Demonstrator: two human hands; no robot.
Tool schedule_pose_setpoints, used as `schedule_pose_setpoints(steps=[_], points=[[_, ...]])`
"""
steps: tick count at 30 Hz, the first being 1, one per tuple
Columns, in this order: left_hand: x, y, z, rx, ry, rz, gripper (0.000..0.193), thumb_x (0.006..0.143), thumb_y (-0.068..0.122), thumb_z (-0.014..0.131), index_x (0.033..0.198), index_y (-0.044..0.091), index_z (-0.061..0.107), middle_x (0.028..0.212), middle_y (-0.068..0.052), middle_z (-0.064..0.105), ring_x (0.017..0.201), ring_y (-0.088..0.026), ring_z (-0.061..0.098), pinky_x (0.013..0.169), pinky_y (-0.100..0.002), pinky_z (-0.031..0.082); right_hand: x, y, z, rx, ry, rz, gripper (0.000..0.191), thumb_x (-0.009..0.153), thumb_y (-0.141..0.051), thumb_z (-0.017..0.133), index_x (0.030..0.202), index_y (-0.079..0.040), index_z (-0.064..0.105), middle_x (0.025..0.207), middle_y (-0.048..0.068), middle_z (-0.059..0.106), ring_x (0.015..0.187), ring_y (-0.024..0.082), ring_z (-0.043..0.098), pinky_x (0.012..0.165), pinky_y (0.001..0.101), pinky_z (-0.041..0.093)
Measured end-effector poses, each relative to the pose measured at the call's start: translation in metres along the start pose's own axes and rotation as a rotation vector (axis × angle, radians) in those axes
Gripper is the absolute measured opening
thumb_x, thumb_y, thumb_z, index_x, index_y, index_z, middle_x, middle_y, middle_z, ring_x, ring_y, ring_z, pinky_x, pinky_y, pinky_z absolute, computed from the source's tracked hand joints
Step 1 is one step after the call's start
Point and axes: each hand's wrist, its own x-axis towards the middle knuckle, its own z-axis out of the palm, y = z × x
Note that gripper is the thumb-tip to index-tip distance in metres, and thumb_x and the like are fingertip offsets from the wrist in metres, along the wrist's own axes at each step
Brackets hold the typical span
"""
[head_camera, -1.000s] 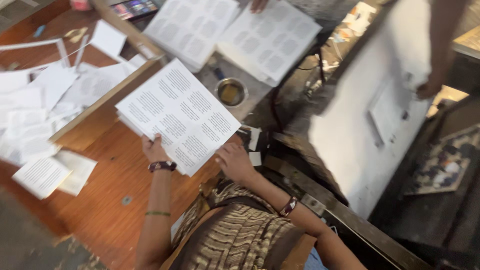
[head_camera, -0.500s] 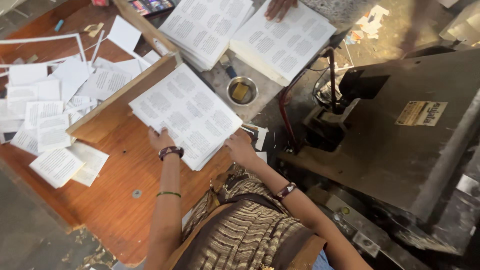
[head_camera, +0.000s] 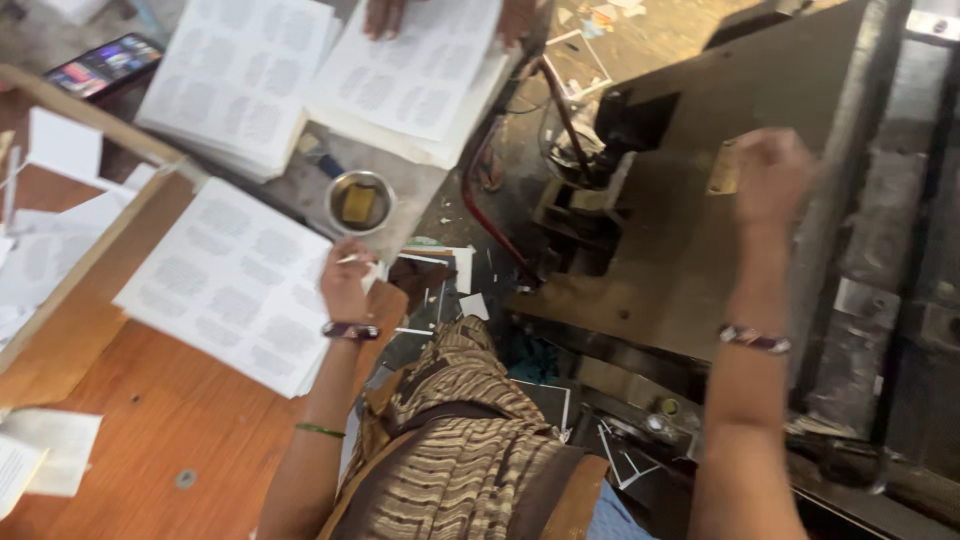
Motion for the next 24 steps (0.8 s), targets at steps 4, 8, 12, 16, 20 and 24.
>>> schedule_pose_setpoints(steps=[4, 8, 12, 16, 20, 24], points=[[-0.019, -0.003, 0.097, -0.145, -0.391, -0.232, 0.036, 0.094, 0.004, 0.062, 0.130, 0.001, 0.061, 0.111, -0.008, 0.071, 0.092, -0.014, 0.073, 0.078, -0.026, 0.060, 0.057, 0.101, -0.083, -0.246, 0.117, 0.292, 0.013, 0.099, -0.003, 0.062, 0.100, 0.000, 0.075, 0.089, 0.017, 0.072, 0.082, 0.027, 0.070, 0.077, 0.0431, 0.054], [-0.038, 0.000, 0.147, -0.198, -0.501, -0.271, 0.035, 0.094, 0.006, 0.065, 0.129, 0.000, 0.063, 0.114, -0.008, 0.071, 0.093, -0.015, 0.073, 0.078, -0.027, 0.058, 0.045, 0.163, -0.104, -0.418, 0.102, 0.387, 0.022, 0.100, -0.017, 0.071, 0.098, 0.004, 0.074, 0.091, 0.023, 0.074, 0.083, 0.033, 0.071, 0.075, 0.0468, 0.054], [-0.039, 0.006, 0.156, -0.187, -0.518, -0.354, 0.035, 0.095, 0.008, 0.064, 0.129, 0.001, 0.063, 0.114, -0.007, 0.071, 0.092, -0.015, 0.073, 0.077, -0.026, 0.057, -0.011, 0.182, -0.048, -0.619, -0.149, 0.701, 0.052, 0.107, -0.044, 0.056, 0.106, 0.006, 0.071, 0.105, 0.033, 0.069, 0.097, 0.048, 0.067, 0.079, 0.0531, 0.053], [-0.025, 0.013, 0.150, -0.078, -0.465, -0.351, 0.033, 0.097, 0.013, 0.065, 0.128, 0.001, 0.064, 0.111, -0.007, 0.071, 0.092, -0.013, 0.073, 0.077, -0.025, 0.058, -0.074, 0.138, 0.066, -0.431, -0.340, -0.271, 0.046, 0.107, -0.005, 0.034, 0.145, 0.015, 0.051, 0.148, 0.034, 0.053, 0.148, 0.049, 0.046, 0.124, 0.0510, 0.039], [0.001, 0.020, 0.152, -0.142, -0.479, -0.192, 0.037, 0.093, 0.012, 0.067, 0.129, 0.002, 0.065, 0.109, -0.007, 0.071, 0.097, -0.014, 0.070, 0.080, -0.028, 0.059, -0.105, 0.024, 0.147, -0.426, -0.399, 0.296, 0.053, 0.112, -0.024, 0.040, 0.147, 0.015, 0.046, 0.148, 0.033, 0.050, 0.135, 0.045, 0.049, 0.116, 0.0534, 0.036], [0.030, 0.028, 0.148, 0.041, -0.341, -0.085, 0.043, 0.093, 0.015, 0.071, 0.133, 0.006, 0.058, 0.111, -0.005, 0.073, 0.102, -0.016, 0.068, 0.086, -0.030, 0.055, -0.162, -0.165, 0.157, -0.295, -0.347, -0.028, 0.053, 0.100, -0.020, 0.053, 0.147, 0.003, 0.048, 0.156, 0.028, 0.048, 0.143, 0.041, 0.046, 0.118, 0.0516, 0.034]])
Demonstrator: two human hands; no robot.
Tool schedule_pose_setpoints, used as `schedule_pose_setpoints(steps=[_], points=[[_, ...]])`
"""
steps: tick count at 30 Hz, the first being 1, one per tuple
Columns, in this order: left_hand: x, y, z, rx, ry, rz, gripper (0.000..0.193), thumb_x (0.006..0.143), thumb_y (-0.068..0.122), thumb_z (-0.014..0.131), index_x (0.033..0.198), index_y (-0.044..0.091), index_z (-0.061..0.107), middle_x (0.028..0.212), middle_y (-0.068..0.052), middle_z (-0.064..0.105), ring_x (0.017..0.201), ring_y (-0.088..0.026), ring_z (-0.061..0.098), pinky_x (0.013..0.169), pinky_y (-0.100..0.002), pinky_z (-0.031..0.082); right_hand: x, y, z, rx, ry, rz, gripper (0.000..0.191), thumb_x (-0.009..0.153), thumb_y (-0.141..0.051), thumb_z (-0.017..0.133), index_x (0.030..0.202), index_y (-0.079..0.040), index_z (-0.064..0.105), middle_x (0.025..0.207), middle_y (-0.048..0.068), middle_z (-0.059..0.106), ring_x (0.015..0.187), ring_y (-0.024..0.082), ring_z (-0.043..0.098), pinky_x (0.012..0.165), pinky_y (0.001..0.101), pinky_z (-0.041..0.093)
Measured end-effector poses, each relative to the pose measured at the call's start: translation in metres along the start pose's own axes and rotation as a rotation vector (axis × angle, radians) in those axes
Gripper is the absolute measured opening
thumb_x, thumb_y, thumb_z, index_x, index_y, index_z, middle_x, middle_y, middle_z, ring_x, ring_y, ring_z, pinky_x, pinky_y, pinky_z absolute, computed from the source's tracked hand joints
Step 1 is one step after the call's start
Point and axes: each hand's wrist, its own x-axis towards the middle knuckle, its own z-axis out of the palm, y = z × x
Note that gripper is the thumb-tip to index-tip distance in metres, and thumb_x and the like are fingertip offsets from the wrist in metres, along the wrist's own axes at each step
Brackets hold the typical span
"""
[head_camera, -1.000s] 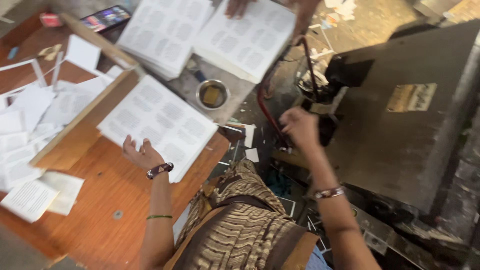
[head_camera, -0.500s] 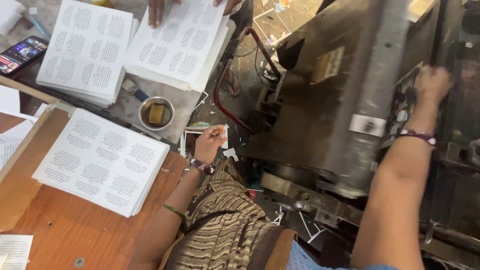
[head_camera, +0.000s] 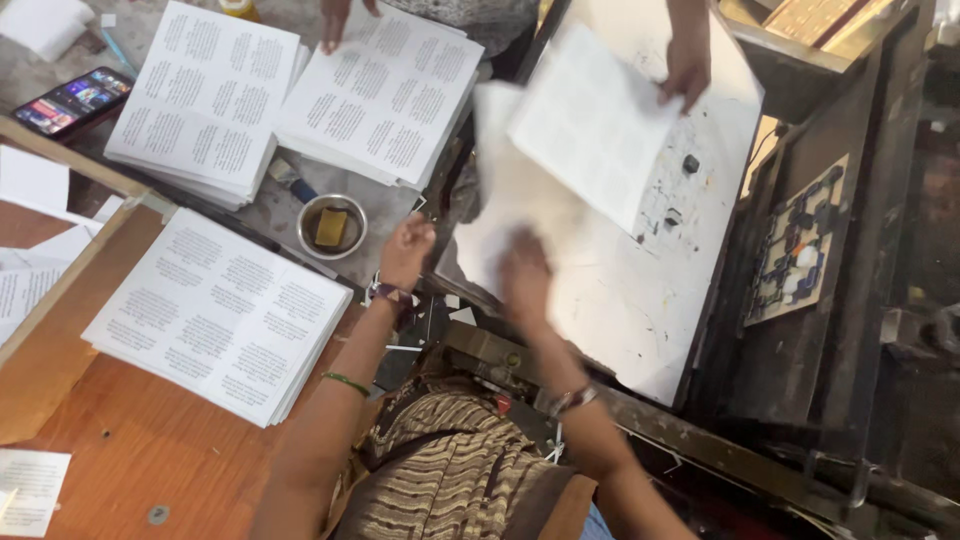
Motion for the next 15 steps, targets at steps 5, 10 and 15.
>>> schedule_pose_setpoints(steps=[5, 10, 15], points=[[-0.026, 0.003, -0.094, 0.238, 0.476, 0.276, 0.043, 0.099, 0.009, 0.067, 0.138, -0.003, 0.058, 0.125, -0.018, 0.068, 0.111, -0.026, 0.063, 0.097, -0.037, 0.049, -0.057, -0.158, -0.049, 0.298, -0.204, -0.297, 0.053, 0.091, -0.021, 0.064, 0.140, -0.004, 0.054, 0.148, 0.024, 0.050, 0.136, 0.042, 0.042, 0.105, 0.0566, 0.039], [-0.128, 0.000, -0.229, -0.438, 0.632, 0.147, 0.038, 0.097, 0.002, 0.055, 0.135, -0.001, 0.054, 0.125, -0.015, 0.068, 0.109, -0.023, 0.066, 0.094, -0.034, 0.056, -0.079, -0.202, -0.039, 0.545, -0.287, -0.536, 0.038, 0.099, -0.020, 0.061, 0.134, -0.004, 0.059, 0.142, 0.017, 0.057, 0.139, 0.035, 0.048, 0.110, 0.0523, 0.043], [-0.172, -0.024, -0.296, -0.630, 0.885, 0.074, 0.033, 0.096, -0.009, 0.046, 0.126, -0.001, 0.056, 0.121, -0.012, 0.067, 0.107, -0.022, 0.067, 0.090, -0.036, 0.059, -0.090, -0.230, 0.023, 0.390, -0.593, -0.669, 0.019, 0.097, -0.023, 0.063, 0.109, -0.008, 0.066, 0.115, 0.011, 0.065, 0.123, 0.034, 0.056, 0.090, 0.0524, 0.047]])
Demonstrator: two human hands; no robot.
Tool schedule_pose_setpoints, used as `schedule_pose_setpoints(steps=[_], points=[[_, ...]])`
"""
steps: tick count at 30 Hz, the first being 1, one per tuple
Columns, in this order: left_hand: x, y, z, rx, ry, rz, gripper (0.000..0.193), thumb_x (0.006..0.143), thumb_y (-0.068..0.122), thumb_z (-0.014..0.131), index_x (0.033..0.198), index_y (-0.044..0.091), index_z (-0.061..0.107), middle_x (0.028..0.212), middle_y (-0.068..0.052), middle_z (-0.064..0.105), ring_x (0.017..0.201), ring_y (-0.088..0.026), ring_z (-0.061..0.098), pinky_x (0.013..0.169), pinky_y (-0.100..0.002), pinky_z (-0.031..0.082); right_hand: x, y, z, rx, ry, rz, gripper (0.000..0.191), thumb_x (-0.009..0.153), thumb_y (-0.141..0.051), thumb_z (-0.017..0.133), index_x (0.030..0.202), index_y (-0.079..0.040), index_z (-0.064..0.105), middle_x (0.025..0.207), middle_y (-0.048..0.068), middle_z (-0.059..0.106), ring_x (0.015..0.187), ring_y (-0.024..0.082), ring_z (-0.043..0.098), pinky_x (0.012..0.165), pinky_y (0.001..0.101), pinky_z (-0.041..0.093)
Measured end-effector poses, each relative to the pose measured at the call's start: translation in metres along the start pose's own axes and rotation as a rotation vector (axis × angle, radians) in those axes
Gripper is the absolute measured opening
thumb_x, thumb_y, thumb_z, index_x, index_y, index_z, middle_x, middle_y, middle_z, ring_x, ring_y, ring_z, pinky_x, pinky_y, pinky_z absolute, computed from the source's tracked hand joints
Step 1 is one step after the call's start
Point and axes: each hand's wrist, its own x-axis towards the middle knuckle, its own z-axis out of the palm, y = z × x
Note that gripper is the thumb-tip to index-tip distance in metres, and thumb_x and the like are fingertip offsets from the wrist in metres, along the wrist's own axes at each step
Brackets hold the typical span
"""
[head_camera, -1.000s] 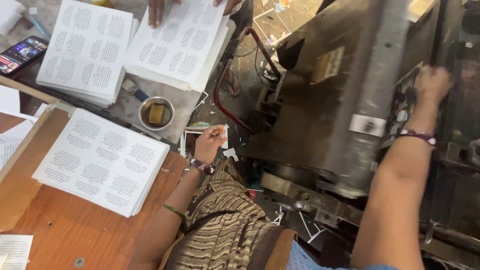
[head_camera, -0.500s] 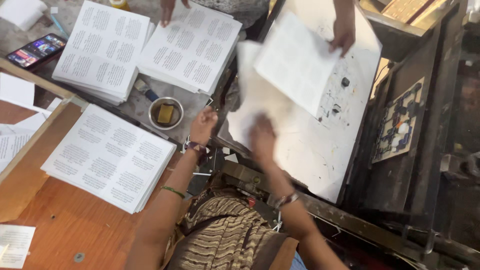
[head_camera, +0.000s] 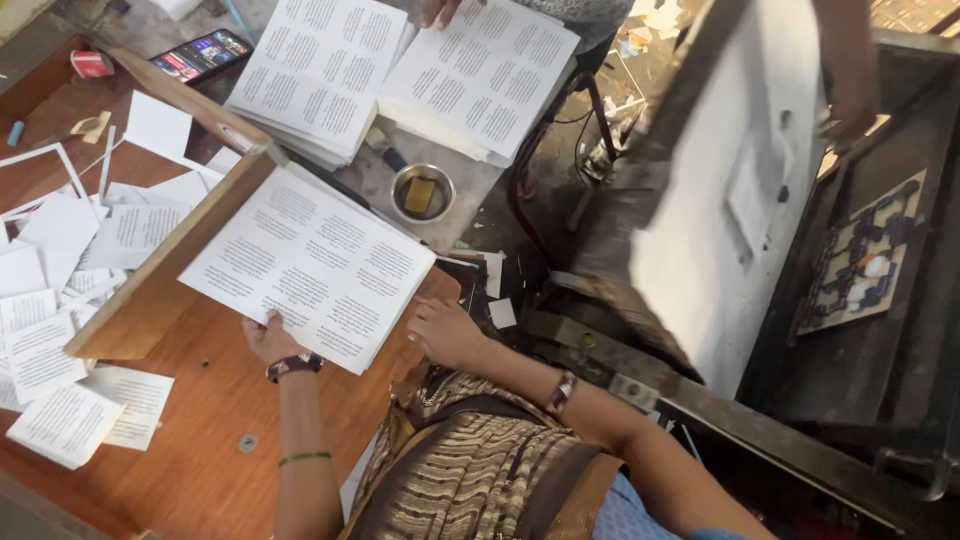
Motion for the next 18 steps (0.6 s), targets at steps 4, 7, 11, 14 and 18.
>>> schedule_pose_setpoints(steps=[4, 7, 11, 14, 18], points=[[0.017, -0.009, -0.004, 0.256, 0.093, 0.092, 0.024, 0.101, -0.009, 0.052, 0.123, -0.006, 0.058, 0.115, -0.013, 0.067, 0.100, -0.021, 0.063, 0.085, -0.034, 0.054, 0.037, 0.013, 0.033, -0.110, -0.111, -0.018, 0.028, 0.083, -0.026, 0.066, 0.104, -0.007, 0.067, 0.112, 0.012, 0.065, 0.112, 0.033, 0.059, 0.081, 0.0518, 0.048], [0.017, -0.009, 0.000, 0.388, 0.183, 0.204, 0.029, 0.098, -0.010, 0.052, 0.125, -0.004, 0.058, 0.117, -0.011, 0.068, 0.104, -0.019, 0.064, 0.090, -0.032, 0.052, 0.052, 0.018, 0.046, -0.135, -0.181, 0.067, 0.017, 0.098, -0.027, 0.061, 0.099, -0.012, 0.068, 0.108, 0.008, 0.067, 0.112, 0.031, 0.062, 0.088, 0.0496, 0.049], [0.012, -0.010, 0.000, 0.554, 0.379, 0.252, 0.041, 0.093, -0.011, 0.055, 0.133, 0.001, 0.056, 0.119, -0.010, 0.069, 0.105, -0.018, 0.066, 0.090, -0.030, 0.054, 0.045, 0.027, 0.046, 0.037, 0.013, 0.028, 0.010, 0.089, -0.018, 0.065, 0.095, -0.011, 0.068, 0.101, 0.009, 0.067, 0.104, 0.030, 0.063, 0.082, 0.0495, 0.050], [0.013, -0.015, 0.000, 0.889, 0.434, 0.267, 0.038, 0.095, -0.013, 0.062, 0.129, 0.003, 0.069, 0.123, -0.019, 0.056, 0.106, -0.029, 0.058, 0.088, -0.039, 0.052, 0.024, 0.043, 0.034, 0.192, 0.165, -0.005, 0.007, 0.089, -0.011, 0.065, 0.095, -0.007, 0.065, 0.098, 0.011, 0.065, 0.100, 0.033, 0.063, 0.083, 0.0459, 0.052], [0.019, -0.025, -0.007, 0.756, 0.286, 0.323, 0.055, 0.088, -0.017, 0.056, 0.140, 0.002, 0.055, 0.133, -0.016, 0.050, 0.119, -0.027, 0.061, 0.098, -0.037, 0.055, -0.018, 0.073, -0.013, 0.458, 0.249, 0.231, 0.008, 0.078, -0.004, 0.071, 0.086, -0.003, 0.070, 0.085, 0.012, 0.071, 0.081, 0.030, 0.070, 0.075, 0.0407, 0.056]])
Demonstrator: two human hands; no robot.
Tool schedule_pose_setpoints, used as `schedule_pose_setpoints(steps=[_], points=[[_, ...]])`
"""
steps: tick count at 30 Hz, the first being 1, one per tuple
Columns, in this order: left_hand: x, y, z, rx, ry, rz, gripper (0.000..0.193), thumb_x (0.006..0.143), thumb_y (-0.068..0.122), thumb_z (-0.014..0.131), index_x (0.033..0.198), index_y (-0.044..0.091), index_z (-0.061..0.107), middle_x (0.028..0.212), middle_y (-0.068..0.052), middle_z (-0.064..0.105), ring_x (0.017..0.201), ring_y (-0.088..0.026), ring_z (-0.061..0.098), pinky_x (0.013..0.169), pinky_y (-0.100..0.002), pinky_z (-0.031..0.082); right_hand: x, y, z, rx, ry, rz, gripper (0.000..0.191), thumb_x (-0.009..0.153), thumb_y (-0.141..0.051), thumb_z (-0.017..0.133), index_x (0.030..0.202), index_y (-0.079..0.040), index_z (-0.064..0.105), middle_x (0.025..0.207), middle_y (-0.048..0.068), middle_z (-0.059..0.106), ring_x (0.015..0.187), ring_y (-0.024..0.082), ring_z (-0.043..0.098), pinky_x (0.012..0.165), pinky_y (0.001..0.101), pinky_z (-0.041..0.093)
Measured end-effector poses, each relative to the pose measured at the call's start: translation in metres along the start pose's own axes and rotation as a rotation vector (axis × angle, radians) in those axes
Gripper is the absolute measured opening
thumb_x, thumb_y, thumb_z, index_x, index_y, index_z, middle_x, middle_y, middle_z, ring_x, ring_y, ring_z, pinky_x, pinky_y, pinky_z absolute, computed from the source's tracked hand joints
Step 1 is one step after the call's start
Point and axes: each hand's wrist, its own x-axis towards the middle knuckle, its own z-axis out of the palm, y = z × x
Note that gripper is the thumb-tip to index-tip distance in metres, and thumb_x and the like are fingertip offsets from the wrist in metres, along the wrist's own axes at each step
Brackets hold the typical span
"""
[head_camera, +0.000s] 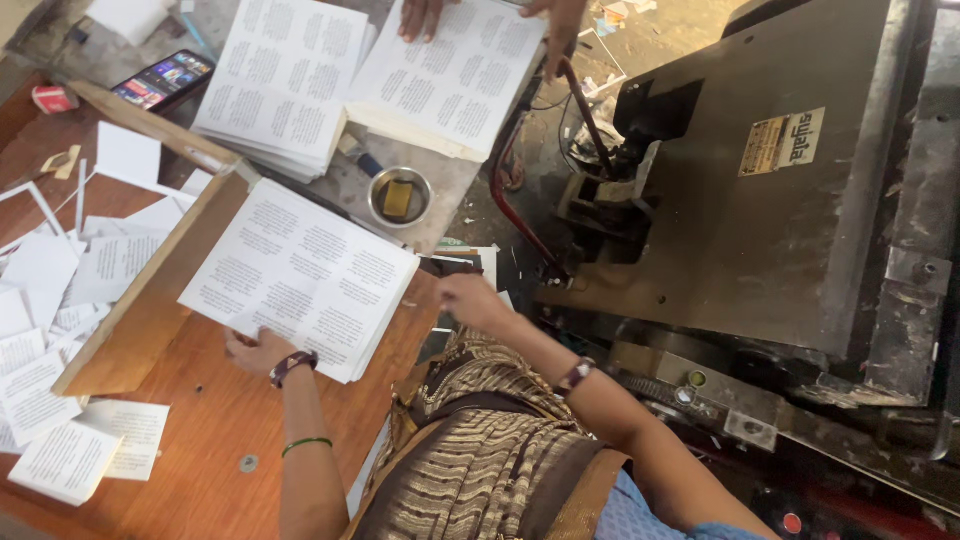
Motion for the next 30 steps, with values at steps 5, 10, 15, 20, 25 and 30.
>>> schedule_pose_setpoints(steps=[5, 10, 15, 20, 25, 30], points=[[-0.003, -0.005, 0.010, 0.064, 0.028, 0.251, 0.065, 0.083, -0.022, 0.055, 0.144, -0.002, 0.050, 0.144, -0.019, 0.044, 0.132, -0.033, 0.054, 0.105, -0.040, 0.052, -0.050, 0.030, -0.161, 0.328, 0.295, 0.332, 0.028, 0.076, 0.015, 0.060, 0.096, -0.001, 0.072, 0.085, 0.005, 0.075, 0.065, 0.012, 0.068, 0.056, 0.0257, 0.054], [-0.062, 0.024, 0.091, -0.211, -0.293, 0.450, 0.046, 0.097, -0.007, 0.064, 0.142, -0.005, 0.054, 0.134, -0.016, 0.061, 0.119, -0.029, 0.062, 0.099, -0.037, 0.052, -0.107, 0.082, -0.387, 0.030, 0.747, 0.188, 0.037, 0.116, -0.031, 0.057, 0.095, -0.002, 0.066, 0.094, 0.008, 0.071, 0.081, 0.014, 0.068, 0.069, 0.0255, 0.054], [-0.186, 0.058, 0.181, -0.387, -1.041, 0.022, 0.033, 0.093, -0.003, 0.061, 0.126, -0.001, 0.062, 0.100, -0.008, 0.071, 0.089, -0.014, 0.068, 0.082, -0.027, 0.057, -0.169, 0.149, -0.567, -0.384, 1.030, 0.460, 0.017, 0.108, -0.014, 0.066, 0.109, 0.000, 0.075, 0.092, 0.001, 0.070, 0.079, 0.008, 0.063, 0.068, 0.0264, 0.050], [-0.266, 0.078, 0.202, -0.489, -1.264, -0.185, 0.035, 0.098, 0.008, 0.064, 0.132, 0.000, 0.061, 0.099, -0.009, 0.071, 0.089, -0.017, 0.071, 0.080, -0.030, 0.060, -0.198, 0.236, -0.580, -0.556, 0.998, 0.850, 0.033, 0.103, -0.030, 0.074, 0.105, 0.003, 0.071, 0.098, 0.018, 0.070, 0.079, 0.025, 0.065, 0.071, 0.0455, 0.052], [-0.256, 0.079, 0.202, -0.423, -1.286, -0.214, 0.034, 0.100, 0.008, 0.063, 0.134, 0.001, 0.060, 0.101, -0.006, 0.071, 0.092, -0.015, 0.072, 0.082, -0.029, 0.059, -0.148, 0.295, -0.436, -0.745, 0.497, 0.868, 0.033, 0.102, -0.020, 0.059, 0.124, 0.003, 0.065, 0.125, 0.021, 0.065, 0.121, 0.032, 0.055, 0.107, 0.0447, 0.041], [-0.239, 0.085, 0.221, -0.321, -1.232, -0.087, 0.038, 0.096, 0.004, 0.061, 0.134, 0.000, 0.059, 0.104, -0.006, 0.074, 0.096, -0.016, 0.073, 0.083, -0.030, 0.058, -0.054, 0.229, -0.288, -1.050, 0.169, 0.651, 0.035, 0.115, -0.017, 0.043, 0.136, 0.004, 0.061, 0.144, 0.026, 0.062, 0.138, 0.037, 0.054, 0.123, 0.0474, 0.039]])
